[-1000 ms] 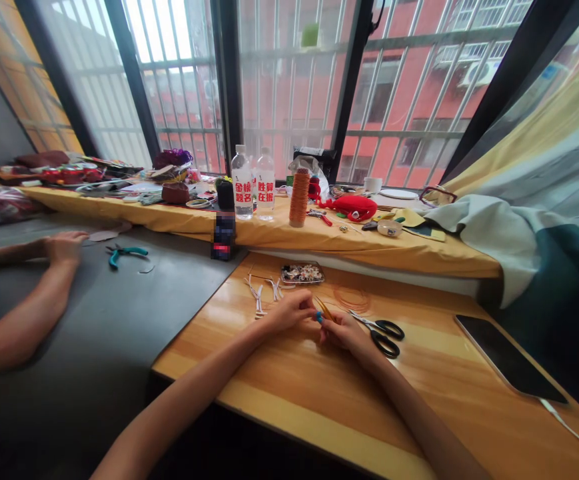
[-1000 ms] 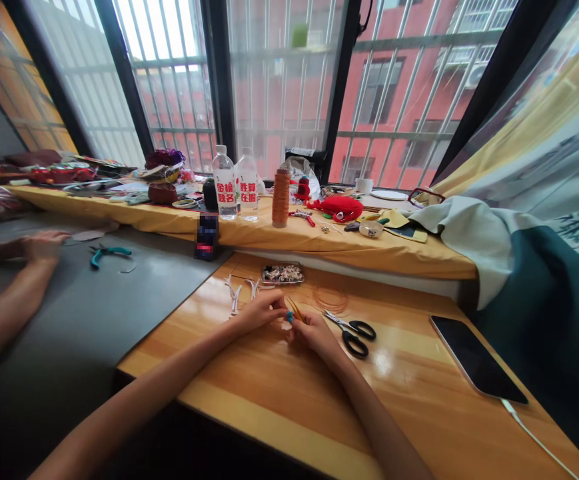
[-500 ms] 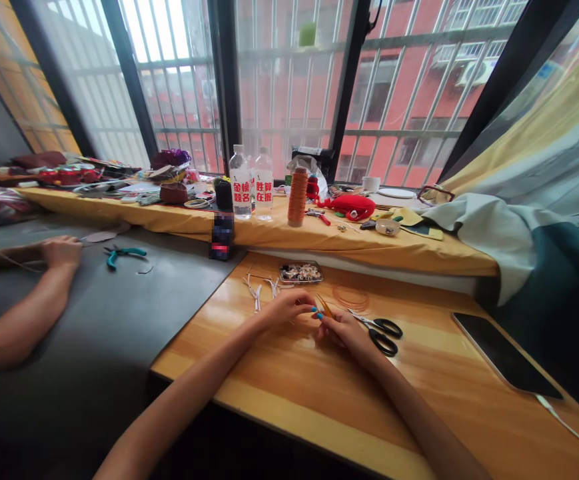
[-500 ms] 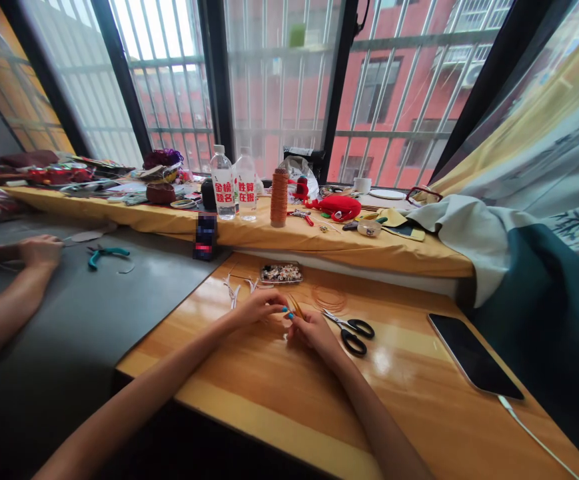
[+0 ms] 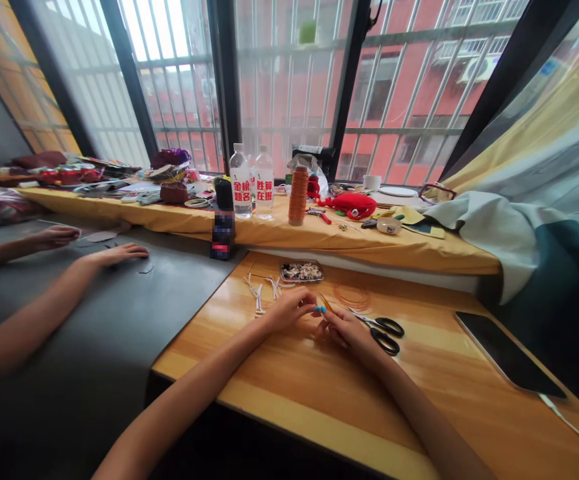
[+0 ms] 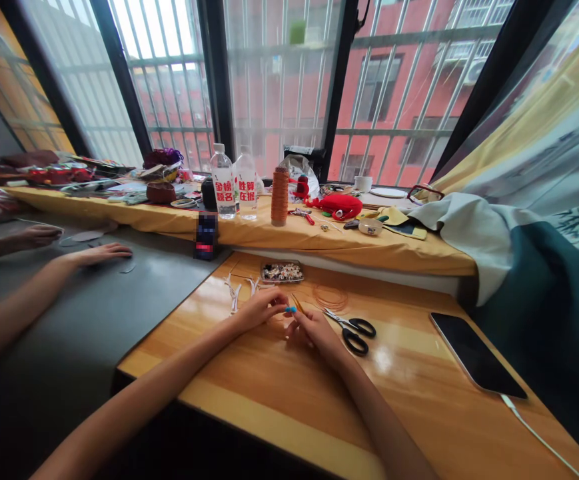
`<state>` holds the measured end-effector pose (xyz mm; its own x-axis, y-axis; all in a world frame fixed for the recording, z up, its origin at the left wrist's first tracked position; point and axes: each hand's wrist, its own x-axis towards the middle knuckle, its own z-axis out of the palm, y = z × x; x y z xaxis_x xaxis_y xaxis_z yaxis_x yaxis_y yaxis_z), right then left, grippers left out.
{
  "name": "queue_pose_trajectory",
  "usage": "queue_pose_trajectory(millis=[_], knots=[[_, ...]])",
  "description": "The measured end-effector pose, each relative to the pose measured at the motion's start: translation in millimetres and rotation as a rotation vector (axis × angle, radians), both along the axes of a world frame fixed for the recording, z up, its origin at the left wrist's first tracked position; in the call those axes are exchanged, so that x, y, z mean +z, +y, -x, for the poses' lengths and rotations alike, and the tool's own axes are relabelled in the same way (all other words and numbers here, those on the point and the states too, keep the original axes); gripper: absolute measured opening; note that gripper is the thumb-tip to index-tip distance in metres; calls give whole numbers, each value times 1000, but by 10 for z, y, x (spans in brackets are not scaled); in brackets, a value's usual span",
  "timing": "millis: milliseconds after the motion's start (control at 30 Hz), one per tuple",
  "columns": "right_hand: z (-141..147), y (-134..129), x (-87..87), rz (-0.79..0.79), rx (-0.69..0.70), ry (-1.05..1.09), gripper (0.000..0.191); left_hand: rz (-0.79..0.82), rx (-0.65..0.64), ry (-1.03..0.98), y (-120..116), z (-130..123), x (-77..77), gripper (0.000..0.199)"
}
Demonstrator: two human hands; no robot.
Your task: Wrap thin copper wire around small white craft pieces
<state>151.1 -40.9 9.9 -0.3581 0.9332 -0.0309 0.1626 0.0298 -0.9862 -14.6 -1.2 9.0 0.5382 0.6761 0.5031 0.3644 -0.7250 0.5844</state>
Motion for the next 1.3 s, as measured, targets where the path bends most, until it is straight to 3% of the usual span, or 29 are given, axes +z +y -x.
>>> queue_pose_trajectory(millis=[233, 633, 933, 1300], knots=[[4, 3, -5, -26, -84, 104, 28, -4, -42, 10, -13, -18, -27, 17], [21, -6, -31, -30, -136, 140, 30, -12, -37, -37, -63, -39, -16, 19], [108, -146, 62, -34, -220, 157, 29, -15, -25, -52, -96, -56, -29, 16], [113, -153, 86, -52, -246, 182, 28, 148, -69, -72, -78, -56, -21, 18]])
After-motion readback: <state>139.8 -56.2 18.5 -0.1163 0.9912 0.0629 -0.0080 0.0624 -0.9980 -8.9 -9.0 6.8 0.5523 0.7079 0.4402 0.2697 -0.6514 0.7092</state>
